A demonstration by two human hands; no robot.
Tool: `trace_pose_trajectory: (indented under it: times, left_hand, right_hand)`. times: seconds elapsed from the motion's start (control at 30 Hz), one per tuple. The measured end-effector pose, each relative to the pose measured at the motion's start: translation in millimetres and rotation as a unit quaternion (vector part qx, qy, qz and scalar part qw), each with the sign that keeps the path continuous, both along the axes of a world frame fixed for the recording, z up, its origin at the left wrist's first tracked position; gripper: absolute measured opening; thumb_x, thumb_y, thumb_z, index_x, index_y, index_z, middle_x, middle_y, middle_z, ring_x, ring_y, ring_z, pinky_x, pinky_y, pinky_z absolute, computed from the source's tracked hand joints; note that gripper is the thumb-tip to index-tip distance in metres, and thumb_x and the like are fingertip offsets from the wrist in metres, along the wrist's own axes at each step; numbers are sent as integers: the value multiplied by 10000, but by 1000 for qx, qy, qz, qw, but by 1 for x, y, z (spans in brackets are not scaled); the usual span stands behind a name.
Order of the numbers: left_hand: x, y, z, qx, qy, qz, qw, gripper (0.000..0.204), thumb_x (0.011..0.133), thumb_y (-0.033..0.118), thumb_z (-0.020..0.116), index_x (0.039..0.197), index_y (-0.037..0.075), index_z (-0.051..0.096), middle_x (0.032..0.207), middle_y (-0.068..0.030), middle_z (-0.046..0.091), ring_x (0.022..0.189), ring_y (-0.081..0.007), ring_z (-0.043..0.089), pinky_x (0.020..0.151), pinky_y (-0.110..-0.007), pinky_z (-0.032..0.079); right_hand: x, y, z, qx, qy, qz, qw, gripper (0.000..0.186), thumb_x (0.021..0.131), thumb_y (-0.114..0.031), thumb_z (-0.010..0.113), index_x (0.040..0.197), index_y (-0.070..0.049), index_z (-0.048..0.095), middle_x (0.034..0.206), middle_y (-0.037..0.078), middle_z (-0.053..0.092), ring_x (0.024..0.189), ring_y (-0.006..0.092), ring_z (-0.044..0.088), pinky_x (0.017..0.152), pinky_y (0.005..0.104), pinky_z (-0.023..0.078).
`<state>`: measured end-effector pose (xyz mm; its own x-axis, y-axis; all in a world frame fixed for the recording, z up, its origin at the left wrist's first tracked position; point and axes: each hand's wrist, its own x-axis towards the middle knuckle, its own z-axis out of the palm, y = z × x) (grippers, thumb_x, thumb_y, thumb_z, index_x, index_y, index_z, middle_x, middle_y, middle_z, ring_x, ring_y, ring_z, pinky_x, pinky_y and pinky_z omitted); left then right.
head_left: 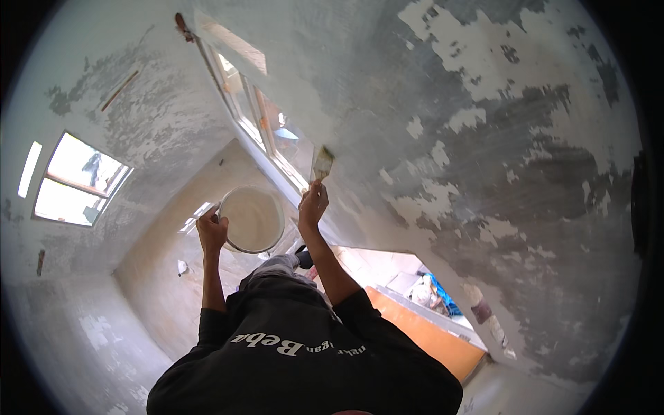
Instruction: The person uses a brush to apply white paint from a bucket to a ceiling while standing on a ladder.
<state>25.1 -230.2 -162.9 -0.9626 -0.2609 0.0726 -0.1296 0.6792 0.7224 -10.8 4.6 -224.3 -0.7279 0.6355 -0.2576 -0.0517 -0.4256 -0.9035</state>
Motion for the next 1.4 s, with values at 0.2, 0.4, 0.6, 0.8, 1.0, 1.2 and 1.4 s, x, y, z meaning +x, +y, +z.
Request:
trace_pose_trajectory:
  times: [0.2, 0.4, 0.6, 0.8, 1.0, 1.2, 1.4]
  left_hand:
    - [-10, 13, -1, 52, 5, -48, 997, 459, 629, 34, 575, 1078, -3, 662, 465, -37, 391, 425, -103, 354, 443, -296, 330]
    - [-17, 25, 0, 64, -3, -108, 992, 435, 624, 38, 579, 1044, -38, 662, 501, -15, 493, 435, -73, 428, 424, -276, 343]
    - [-14, 34, 17, 40, 11, -147, 988, 460, 630, 44, 560, 1076, -4, 664, 464, -43, 398, 426, -98, 362, 443, -291, 337]
    - [-16, 34, 17, 38, 7, -159, 987, 456, 630, 37, 558, 1070, -9, 666, 452, -52, 390, 416, -95, 357, 437, -293, 329]
    - [-24, 44, 24, 58, 5, -179, 982, 454, 632, 39, 552, 1068, -20, 663, 452, -54, 384, 416, -99, 351, 435, -291, 324]
    - [-31, 53, 24, 109, -5, -171, 979, 466, 624, 56, 559, 1070, -41, 654, 468, -58, 385, 427, -104, 349, 441, -297, 329]
    - [-27, 61, 35, 87, 14, -183, 979, 468, 622, 57, 557, 1071, -37, 654, 470, -67, 385, 431, -104, 354, 439, -304, 329]
  right_hand:
    - [66, 48, 112, 126, 100, -71, 984, 339, 973, -357, 459, 956, -25, 528, 575, -56, 351, 455, 22, 322, 393, 202, 249]
    - [91, 76, 11, 150, -2, -93, 984, 352, 974, -368, 452, 945, -35, 561, 532, -57, 356, 429, 28, 318, 396, 209, 242]
    - [109, 49, -81, -63, -121, -64, 989, 356, 966, -384, 461, 933, -39, 542, 489, -27, 340, 354, 76, 316, 337, 248, 250]
    - [93, 68, -43, -178, -111, -73, 975, 297, 951, -313, 468, 937, -19, 511, 519, -19, 327, 356, 85, 298, 344, 257, 232]
    - [93, 57, 132, -134, 2, -25, 991, 260, 957, -288, 481, 976, -31, 517, 566, -48, 304, 409, 59, 275, 384, 237, 225]
    - [100, 42, 233, -35, 106, 2, 994, 309, 968, -349, 487, 1008, -44, 521, 573, -63, 283, 424, 34, 247, 397, 225, 214]
    - [88, 52, 198, 41, 117, -39, 991, 347, 961, -383, 494, 1014, -42, 533, 561, -63, 295, 418, 28, 255, 389, 216, 224]
